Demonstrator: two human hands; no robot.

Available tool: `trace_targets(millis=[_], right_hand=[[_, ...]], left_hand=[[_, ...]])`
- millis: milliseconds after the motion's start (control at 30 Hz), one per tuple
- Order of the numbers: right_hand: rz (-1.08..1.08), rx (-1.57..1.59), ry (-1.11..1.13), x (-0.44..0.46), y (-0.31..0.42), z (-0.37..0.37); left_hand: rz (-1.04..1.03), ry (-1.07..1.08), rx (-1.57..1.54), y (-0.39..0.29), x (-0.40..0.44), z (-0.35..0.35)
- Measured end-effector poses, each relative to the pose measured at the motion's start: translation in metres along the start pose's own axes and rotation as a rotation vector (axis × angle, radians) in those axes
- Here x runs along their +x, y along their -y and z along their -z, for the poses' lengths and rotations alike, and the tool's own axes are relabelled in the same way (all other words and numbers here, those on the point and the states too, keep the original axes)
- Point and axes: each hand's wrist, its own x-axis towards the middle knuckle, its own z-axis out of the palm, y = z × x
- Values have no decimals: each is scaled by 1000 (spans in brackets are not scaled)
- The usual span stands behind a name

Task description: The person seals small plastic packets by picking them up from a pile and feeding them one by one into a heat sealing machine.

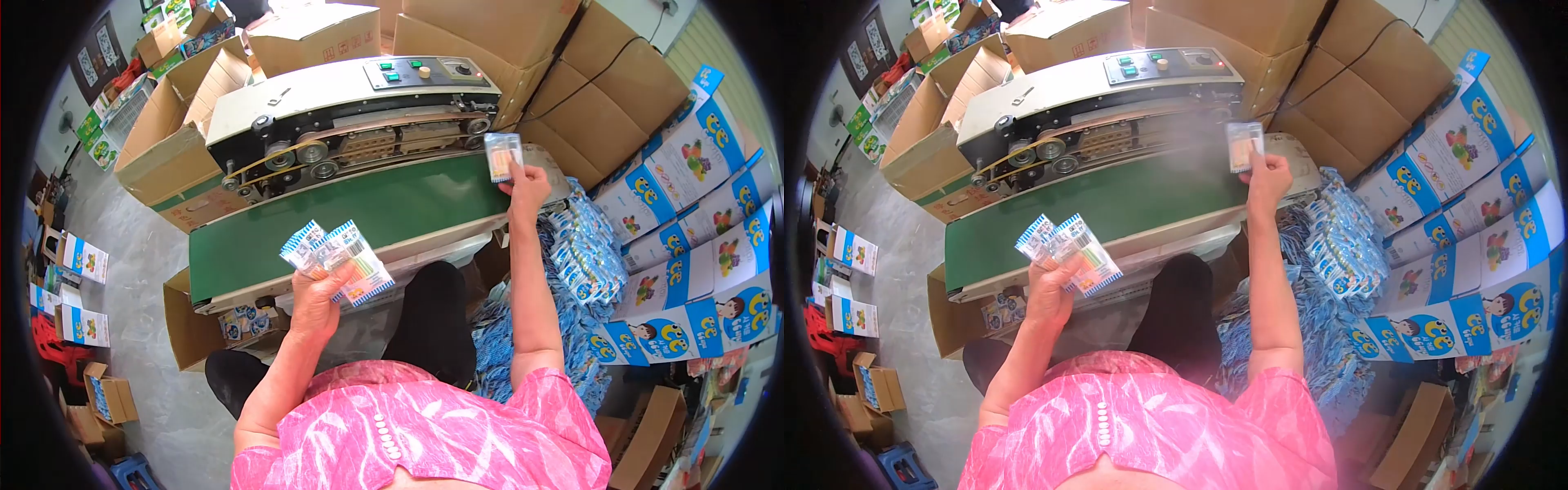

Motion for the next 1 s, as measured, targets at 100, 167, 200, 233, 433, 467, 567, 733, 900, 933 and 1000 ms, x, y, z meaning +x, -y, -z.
trace_targets(millis=[100,167,200,233,433,467,567,733,900,933,1000], right_hand=[[27,-4,-45,18,-5,-2],[40,4,-62,21,-6,-10],[19,-13,-22,20,-6,-17],[-3,-30,20,17,-8,-25],[-109,19,156,-3,-16,-39],[-110,-27,211,-6,-13,-40],[-121,-119,333,-21,0,-43],[-46,-157,1028,-113,58,-31],[-64,-83,1034,-168,51,-24],[-19,-100,944,-168,50,-23],[-126,114,790,-153,54,-18]], left_hand=[[31,-7,-27,2,1,-5],[21,15,8,9,1,-4],[14,22,24,11,2,-4],[9,20,25,10,2,-4],[38,14,36,8,1,-1],[33,14,39,8,1,-1],[44,8,3,5,2,-5],[6,-21,-23,0,14,-19],[-39,15,-41,11,29,-33],[-6,6,-68,10,29,-36],[69,-9,-121,8,28,-42]])
